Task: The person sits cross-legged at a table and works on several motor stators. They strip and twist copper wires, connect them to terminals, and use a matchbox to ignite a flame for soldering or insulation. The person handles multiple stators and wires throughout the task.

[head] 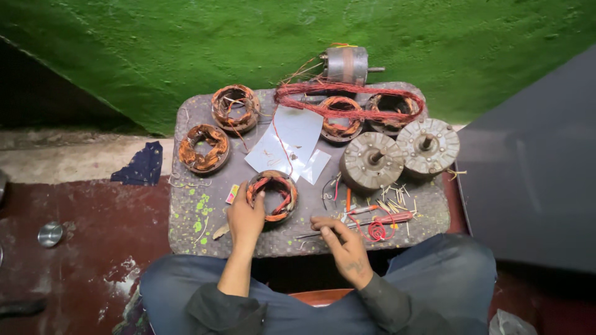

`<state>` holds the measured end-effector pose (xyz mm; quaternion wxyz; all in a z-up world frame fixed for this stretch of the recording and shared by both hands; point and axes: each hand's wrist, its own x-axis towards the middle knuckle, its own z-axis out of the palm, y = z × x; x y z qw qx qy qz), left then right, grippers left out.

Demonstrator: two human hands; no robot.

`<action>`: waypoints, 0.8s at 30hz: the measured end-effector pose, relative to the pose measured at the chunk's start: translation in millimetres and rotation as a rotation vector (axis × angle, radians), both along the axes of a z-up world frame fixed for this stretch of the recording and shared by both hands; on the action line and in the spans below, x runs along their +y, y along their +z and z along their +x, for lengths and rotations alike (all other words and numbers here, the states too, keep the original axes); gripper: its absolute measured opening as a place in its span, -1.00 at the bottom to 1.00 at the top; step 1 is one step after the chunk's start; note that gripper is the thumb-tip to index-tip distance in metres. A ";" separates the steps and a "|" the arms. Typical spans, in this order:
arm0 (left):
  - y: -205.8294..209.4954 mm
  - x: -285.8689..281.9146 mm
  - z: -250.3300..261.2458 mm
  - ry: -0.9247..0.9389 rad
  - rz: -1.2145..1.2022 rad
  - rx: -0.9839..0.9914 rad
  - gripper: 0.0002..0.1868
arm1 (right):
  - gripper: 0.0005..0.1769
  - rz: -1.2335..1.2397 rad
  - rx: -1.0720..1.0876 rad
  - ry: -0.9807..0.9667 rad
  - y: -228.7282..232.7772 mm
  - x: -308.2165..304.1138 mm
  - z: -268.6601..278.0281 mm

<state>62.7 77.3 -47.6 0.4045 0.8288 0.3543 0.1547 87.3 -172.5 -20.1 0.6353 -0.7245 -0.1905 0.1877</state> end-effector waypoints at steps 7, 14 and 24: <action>25.4 -1.0 -0.5 0.010 0.165 0.097 -0.45 | -0.73 -0.001 0.057 0.023 1.4 1.6 0.7; 66.4 34.1 2.4 0.012 0.349 -0.151 -0.70 | -0.74 -0.048 0.091 0.028 -9.0 -1.0 2.5; 10.8 166.3 133.5 -0.485 0.889 -0.192 -0.59 | -0.71 -0.180 0.127 0.011 -26.6 1.9 6.4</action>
